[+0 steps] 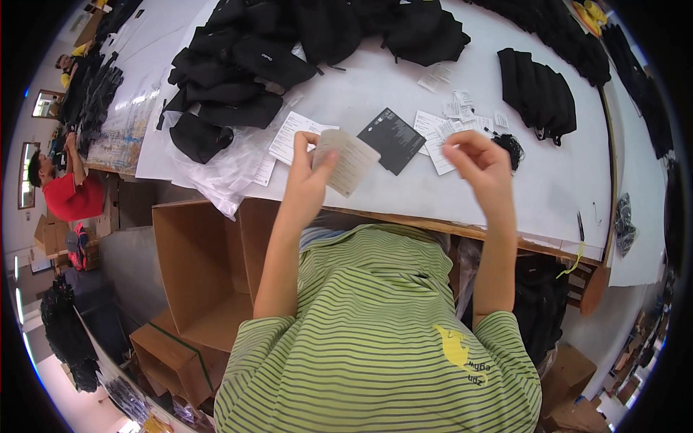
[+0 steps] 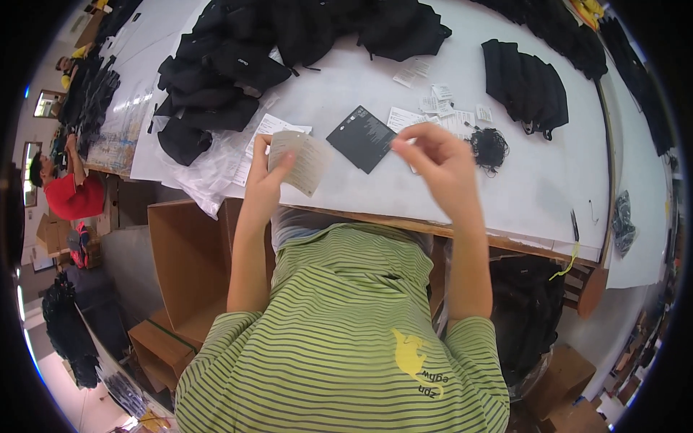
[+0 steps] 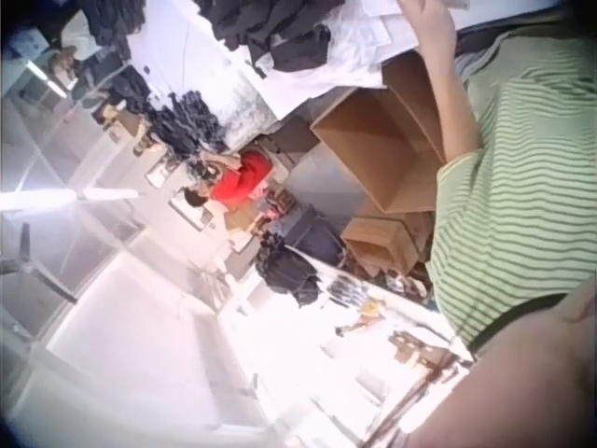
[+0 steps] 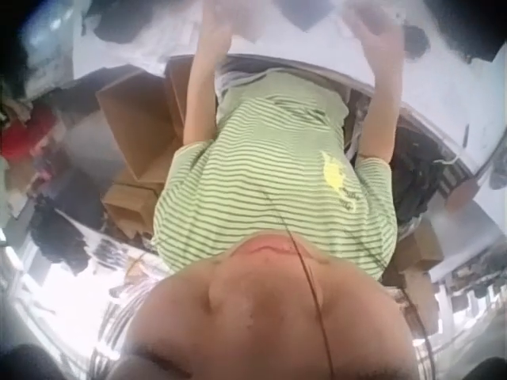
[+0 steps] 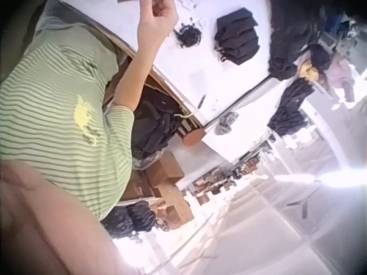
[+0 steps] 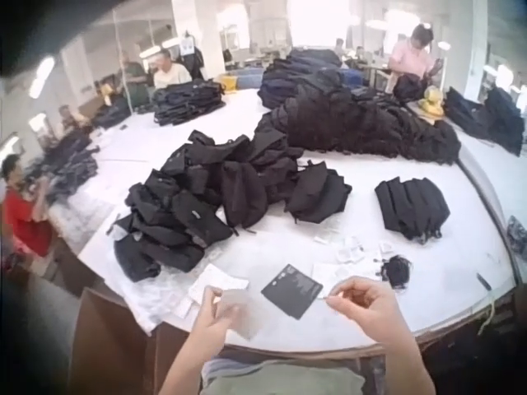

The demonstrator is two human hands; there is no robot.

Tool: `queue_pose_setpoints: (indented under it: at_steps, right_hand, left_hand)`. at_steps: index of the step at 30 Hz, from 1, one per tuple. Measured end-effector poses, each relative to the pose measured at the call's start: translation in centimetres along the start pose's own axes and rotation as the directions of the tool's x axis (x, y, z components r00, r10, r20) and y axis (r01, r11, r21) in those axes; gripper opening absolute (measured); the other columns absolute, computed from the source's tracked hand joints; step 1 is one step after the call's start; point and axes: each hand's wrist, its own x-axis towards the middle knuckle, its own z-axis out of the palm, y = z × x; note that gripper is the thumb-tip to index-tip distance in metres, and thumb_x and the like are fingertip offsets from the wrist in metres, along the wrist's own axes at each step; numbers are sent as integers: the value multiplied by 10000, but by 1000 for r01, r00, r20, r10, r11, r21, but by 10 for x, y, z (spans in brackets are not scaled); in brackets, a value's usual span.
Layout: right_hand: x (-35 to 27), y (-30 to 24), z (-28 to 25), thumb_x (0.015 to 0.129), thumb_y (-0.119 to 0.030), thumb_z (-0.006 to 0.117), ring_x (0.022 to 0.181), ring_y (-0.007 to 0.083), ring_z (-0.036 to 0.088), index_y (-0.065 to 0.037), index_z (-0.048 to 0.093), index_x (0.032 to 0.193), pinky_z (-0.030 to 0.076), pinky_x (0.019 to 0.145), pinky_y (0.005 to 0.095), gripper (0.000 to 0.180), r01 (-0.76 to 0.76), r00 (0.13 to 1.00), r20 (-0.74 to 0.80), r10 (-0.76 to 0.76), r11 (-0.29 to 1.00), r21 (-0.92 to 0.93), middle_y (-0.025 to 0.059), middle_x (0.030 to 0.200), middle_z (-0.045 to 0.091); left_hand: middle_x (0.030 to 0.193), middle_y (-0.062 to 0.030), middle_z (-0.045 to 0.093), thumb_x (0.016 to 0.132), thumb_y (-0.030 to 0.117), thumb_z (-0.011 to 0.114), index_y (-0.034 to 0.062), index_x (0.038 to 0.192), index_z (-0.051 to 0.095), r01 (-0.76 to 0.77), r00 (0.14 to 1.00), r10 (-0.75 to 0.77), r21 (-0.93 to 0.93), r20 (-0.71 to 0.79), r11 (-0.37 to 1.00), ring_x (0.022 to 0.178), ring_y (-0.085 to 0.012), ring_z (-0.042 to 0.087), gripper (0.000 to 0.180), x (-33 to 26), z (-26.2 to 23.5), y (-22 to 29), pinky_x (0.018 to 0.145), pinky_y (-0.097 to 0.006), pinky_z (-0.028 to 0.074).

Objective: Inspecting black garment accessories, attaching labels, and organizing them on a workbench.

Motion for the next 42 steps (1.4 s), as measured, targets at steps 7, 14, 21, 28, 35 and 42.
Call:
queue_pose_setpoints:
  at_steps: [7,14,21,28,35,42]
  right_hand:
    - [-11,9,48,792,-88,699,516,10,348,-41,665,856,255,472,187,87,72,995,-69,-74,997,-35,-63,592,477]
    - [-21,-8,49,788,-85,698,498,23,349,-36,655,845,261,446,208,86,106,987,-105,-124,982,-157,-46,557,456]
    - [-28,-6,51,778,-76,695,479,47,376,-40,650,839,288,437,221,85,116,979,-136,-153,963,-245,-16,553,452]
    - [-26,2,55,782,-75,709,480,54,397,-49,653,859,308,447,218,98,171,954,-187,-234,938,-302,-8,578,488]
    - [-30,7,40,763,-41,723,492,30,409,-48,653,827,293,472,194,95,121,992,-23,-124,989,-87,-37,562,476]
    - [-32,8,40,763,-36,717,474,28,393,-47,641,794,286,460,196,82,104,986,145,-84,985,-137,-42,542,472]
  left_hand:
    - [1079,-100,538,836,116,693,40,1138,408,-88,983,99,-79,152,993,907,-110,540,422,-27,48,14,745,-235,452]
    - [849,-13,557,879,67,628,-18,979,593,-206,978,209,-137,7,969,768,-65,523,136,-31,61,0,672,-203,437]
    - [804,-58,557,812,24,666,10,962,657,-495,855,515,391,62,776,708,-136,547,150,-30,61,13,628,-251,435]
    - [791,-59,575,802,13,665,31,983,678,-486,864,494,408,93,773,690,-150,550,183,-31,58,16,602,-260,436]
    - [855,-51,622,880,93,613,-19,944,665,-368,909,348,48,231,929,726,-137,559,139,-31,40,6,649,-234,428]
    - [838,38,565,932,165,575,15,928,592,66,901,4,-147,434,987,742,-35,496,152,-24,34,-13,680,-207,409]
